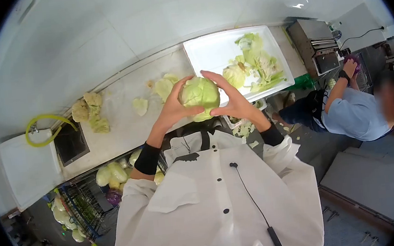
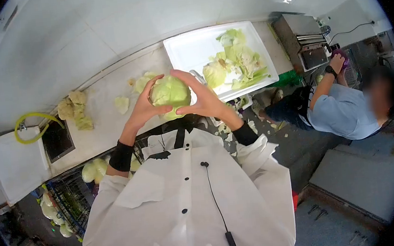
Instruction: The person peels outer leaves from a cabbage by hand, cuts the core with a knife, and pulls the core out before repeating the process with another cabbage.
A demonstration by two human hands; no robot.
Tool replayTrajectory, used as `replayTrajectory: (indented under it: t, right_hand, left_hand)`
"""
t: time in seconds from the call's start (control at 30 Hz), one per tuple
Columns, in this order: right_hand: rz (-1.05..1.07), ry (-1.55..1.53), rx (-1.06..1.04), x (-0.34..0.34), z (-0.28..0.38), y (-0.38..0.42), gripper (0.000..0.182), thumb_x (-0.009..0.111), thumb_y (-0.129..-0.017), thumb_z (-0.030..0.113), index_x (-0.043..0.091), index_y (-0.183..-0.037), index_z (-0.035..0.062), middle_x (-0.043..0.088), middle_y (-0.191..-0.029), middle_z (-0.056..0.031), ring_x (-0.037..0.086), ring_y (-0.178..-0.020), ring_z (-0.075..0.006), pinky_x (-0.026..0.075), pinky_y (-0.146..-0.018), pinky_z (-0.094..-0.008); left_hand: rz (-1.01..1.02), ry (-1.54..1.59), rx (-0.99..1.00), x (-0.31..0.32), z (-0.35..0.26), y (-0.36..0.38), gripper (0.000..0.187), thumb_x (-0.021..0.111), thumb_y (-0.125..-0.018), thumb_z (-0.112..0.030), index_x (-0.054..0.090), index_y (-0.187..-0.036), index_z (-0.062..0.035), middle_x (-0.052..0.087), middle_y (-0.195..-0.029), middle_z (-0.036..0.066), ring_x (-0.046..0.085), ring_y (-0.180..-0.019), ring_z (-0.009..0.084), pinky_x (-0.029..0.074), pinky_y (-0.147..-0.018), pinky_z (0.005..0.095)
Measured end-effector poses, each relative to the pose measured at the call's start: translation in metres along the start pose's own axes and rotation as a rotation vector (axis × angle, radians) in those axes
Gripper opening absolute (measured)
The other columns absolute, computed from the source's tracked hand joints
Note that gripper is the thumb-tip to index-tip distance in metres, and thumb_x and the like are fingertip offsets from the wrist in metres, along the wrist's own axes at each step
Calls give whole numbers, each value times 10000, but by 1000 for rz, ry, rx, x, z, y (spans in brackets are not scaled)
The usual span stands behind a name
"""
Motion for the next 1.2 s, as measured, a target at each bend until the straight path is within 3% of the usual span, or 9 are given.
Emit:
replayTrajectory:
  t: [0.07, 0.17, 0.27, 0.43, 0.73, 0.9, 0.97, 1.13, 1.2]
  right_hand:
    - [54, 291, -63, 5, 13, -4, 803, 845, -669, 203, 455, -1367, 126, 366, -1430, -141, 365, -1323, -315, 318, -1090, -397]
    - [-15, 317, -135, -4, 22, -5, 633, 839, -681, 264, 526, -1208, 108, 485, -1241, -126, 456, -1181, -321, 408, -982, -402]
    - [-28, 372, -144, -7, 22, -3, 570, 847, -667, 249, 531, -1117, 100, 496, -1142, -110, 464, -1129, -313, 422, -934, -386]
    - [-12, 262, -196, -14, 8, -6, 556, 857, -655, 193, 539, -1101, 98, 510, -1108, -95, 509, -1051, -258, 424, -920, -352]
    - [-57, 67, -11, -28, -8, -5, 382, 787, -744, 84, 558, -1049, 66, 555, -1002, -49, 532, -957, -176, 440, -861, -310]
    - [40, 27, 0, -29, -27, -4, 376, 759, -774, 46, 544, -1082, 62, 541, -1059, -47, 529, -960, -140, 443, -899, -303]
    - [-96, -311, 130, -35, -35, 0, 416, 743, -783, 7, 513, -1125, 66, 519, -1117, -32, 520, -953, -109, 441, -911, -287]
    - [-166, -400, 191, -42, -53, 0, 450, 727, -790, -25, 491, -1162, 68, 512, -1162, -15, 512, -948, -99, 457, -893, -281]
    - [-183, -430, 185, -43, -52, 0, 396, 730, -806, 11, 534, -1148, 51, 533, -1081, 4, 511, -887, -71, 455, -829, -242]
  left_hand:
    - [6, -61, -10, -1, 5, -3, 919, 863, -641, -179, 379, -1417, -86, 444, -1356, 93, 455, -1244, 205, 380, -1037, 329]
    - [20, -85, -25, 1, 2, -4, 909, 879, -618, -207, 416, -1391, -87, 451, -1344, 94, 446, -1250, 212, 364, -1046, 332]
    - [29, -103, -22, 2, -5, -3, 898, 886, -606, -243, 442, -1371, -87, 461, -1330, 92, 436, -1257, 220, 349, -1055, 338]
    - [114, -265, -15, 7, -13, -4, 885, 883, -596, -211, 452, -1360, -92, 481, -1299, 89, 449, -1240, 216, 358, -1048, 335]
    - [115, -20, -104, 9, -15, -8, 885, 884, -584, -175, 458, -1356, -94, 477, -1311, 75, 466, -1223, 203, 371, -1035, 325]
    - [186, -230, -45, 14, -26, -12, 888, 876, -594, -155, 440, -1364, -84, 474, -1319, 75, 467, -1226, 199, 372, -1037, 321]
    - [183, -142, -73, 15, -20, -12, 885, 873, -597, -151, 439, -1365, -81, 477, -1317, 73, 470, -1223, 197, 373, -1039, 323]
    - [170, -5, -107, 13, -16, -16, 877, 869, -603, -144, 439, -1364, -75, 488, -1305, 76, 480, -1217, 199, 377, -1039, 324]
    - [117, 4, -127, 10, -15, -15, 879, 868, -609, -143, 432, -1370, -72, 489, -1302, 82, 485, -1214, 203, 380, -1038, 323]
Point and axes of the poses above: each hand's wrist, its own y-axis away from the middle knuckle, its own x-axis out of the palm, z = x × y, the point moved 10 cm from there along -y, towards the middle knuckle
